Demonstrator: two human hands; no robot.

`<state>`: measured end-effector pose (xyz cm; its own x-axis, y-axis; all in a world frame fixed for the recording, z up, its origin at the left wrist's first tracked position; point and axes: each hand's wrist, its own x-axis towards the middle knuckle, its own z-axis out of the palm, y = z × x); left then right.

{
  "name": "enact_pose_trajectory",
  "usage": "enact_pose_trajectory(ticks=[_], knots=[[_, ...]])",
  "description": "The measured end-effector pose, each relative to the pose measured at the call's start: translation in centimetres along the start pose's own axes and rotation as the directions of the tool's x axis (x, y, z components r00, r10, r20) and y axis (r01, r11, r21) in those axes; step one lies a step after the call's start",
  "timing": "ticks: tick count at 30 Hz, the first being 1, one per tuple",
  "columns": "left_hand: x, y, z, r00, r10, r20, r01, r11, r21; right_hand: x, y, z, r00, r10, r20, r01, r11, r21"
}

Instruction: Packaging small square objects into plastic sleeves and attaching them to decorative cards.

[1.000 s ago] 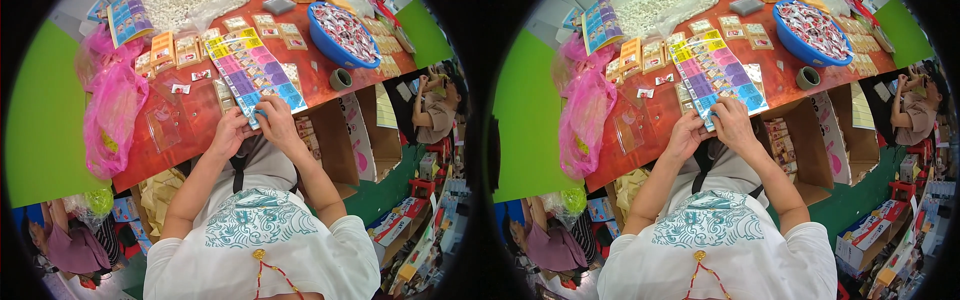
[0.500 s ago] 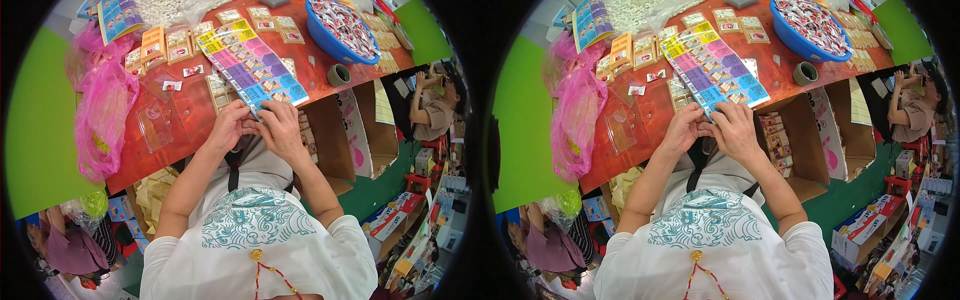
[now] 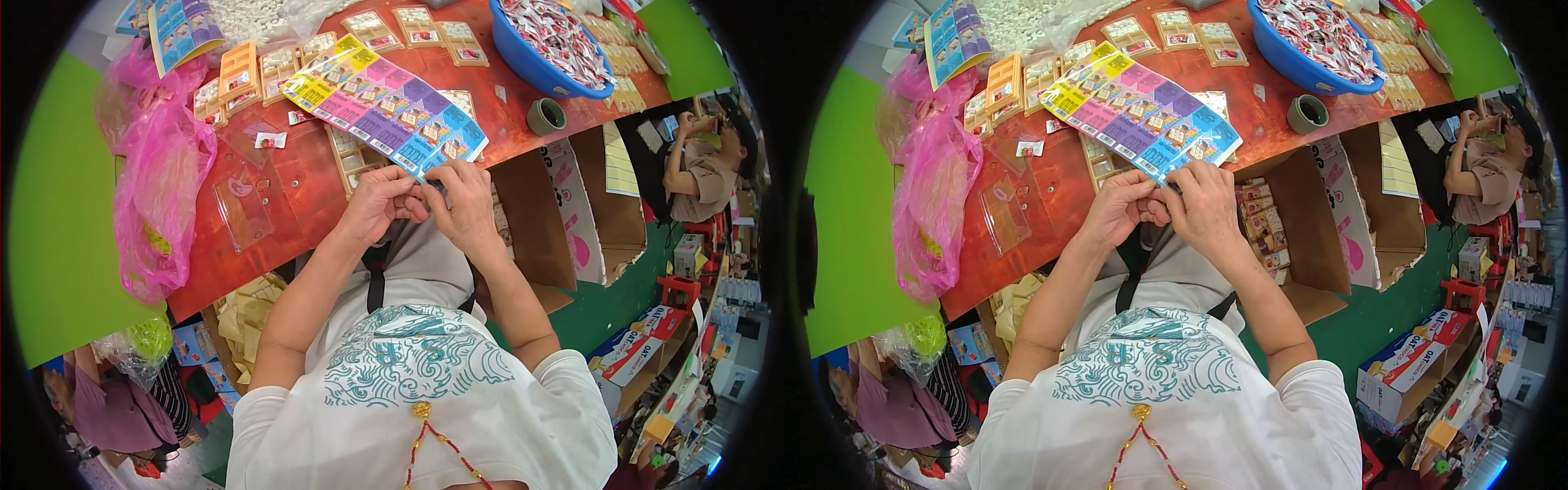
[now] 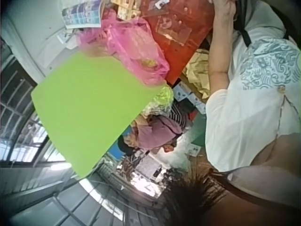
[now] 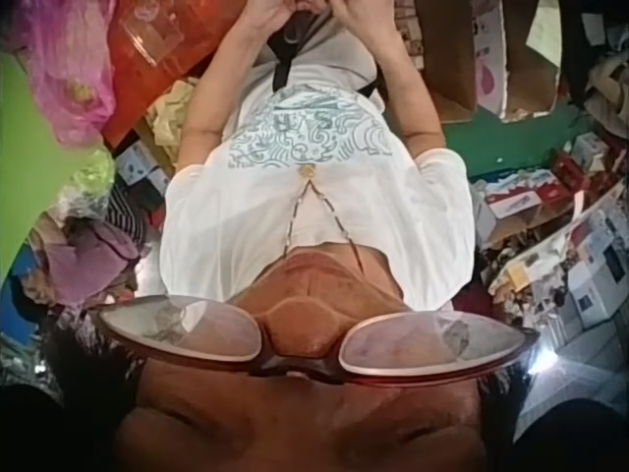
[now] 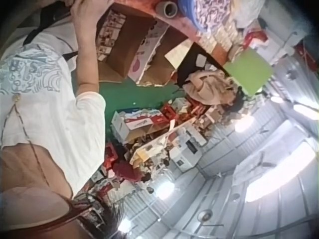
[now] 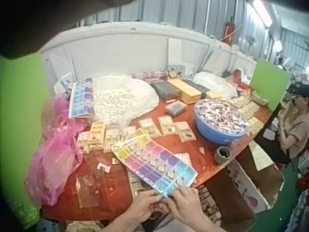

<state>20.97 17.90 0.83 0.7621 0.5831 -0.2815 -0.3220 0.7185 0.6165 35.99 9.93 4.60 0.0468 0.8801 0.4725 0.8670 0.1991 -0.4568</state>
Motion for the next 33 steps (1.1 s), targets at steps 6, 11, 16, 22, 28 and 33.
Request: enact_pose_trajectory(ticks=[6, 11, 16, 22, 28, 33], knots=[[0.3, -0.5, 0.3, 0.998, 0.054, -0.026, -0.050, 0.990, 0.131, 0.3, -0.1, -0.1, 1.000, 0.013, 0.019, -0.013, 1.000, -0.019], [0.2, -0.6, 0.8, 0.993, 0.105, -0.062, -0.087, 0.965, 0.248, 0.4, 0.0, -0.2, 0.998, 0.058, 0.034, -0.060, 0.997, 0.050], [0.1, -0.7, 0.9, 0.984, 0.176, -0.035, -0.151, 0.919, 0.365, 0.6, -0.1, -0.2, 0.993, 0.094, 0.068, -0.097, 0.994, 0.049], [0.3, -1.1, 0.7, 0.975, 0.219, -0.039, -0.181, 0.884, 0.431, 1.0, 0.6, 0.0, 0.976, 0.205, 0.079, -0.217, 0.957, 0.195], [0.3, -0.9, 0.5, 0.976, 0.217, -0.031, -0.182, 0.880, 0.440, 1.2, 0.1, -0.1, 0.974, 0.205, 0.098, -0.222, 0.950, 0.218], [0.5, -1.3, 0.5, 0.962, 0.271, -0.041, -0.227, 0.871, 0.436, 1.5, 0.3, 0.3, 0.982, 0.169, 0.085, -0.182, 0.968, 0.171]])
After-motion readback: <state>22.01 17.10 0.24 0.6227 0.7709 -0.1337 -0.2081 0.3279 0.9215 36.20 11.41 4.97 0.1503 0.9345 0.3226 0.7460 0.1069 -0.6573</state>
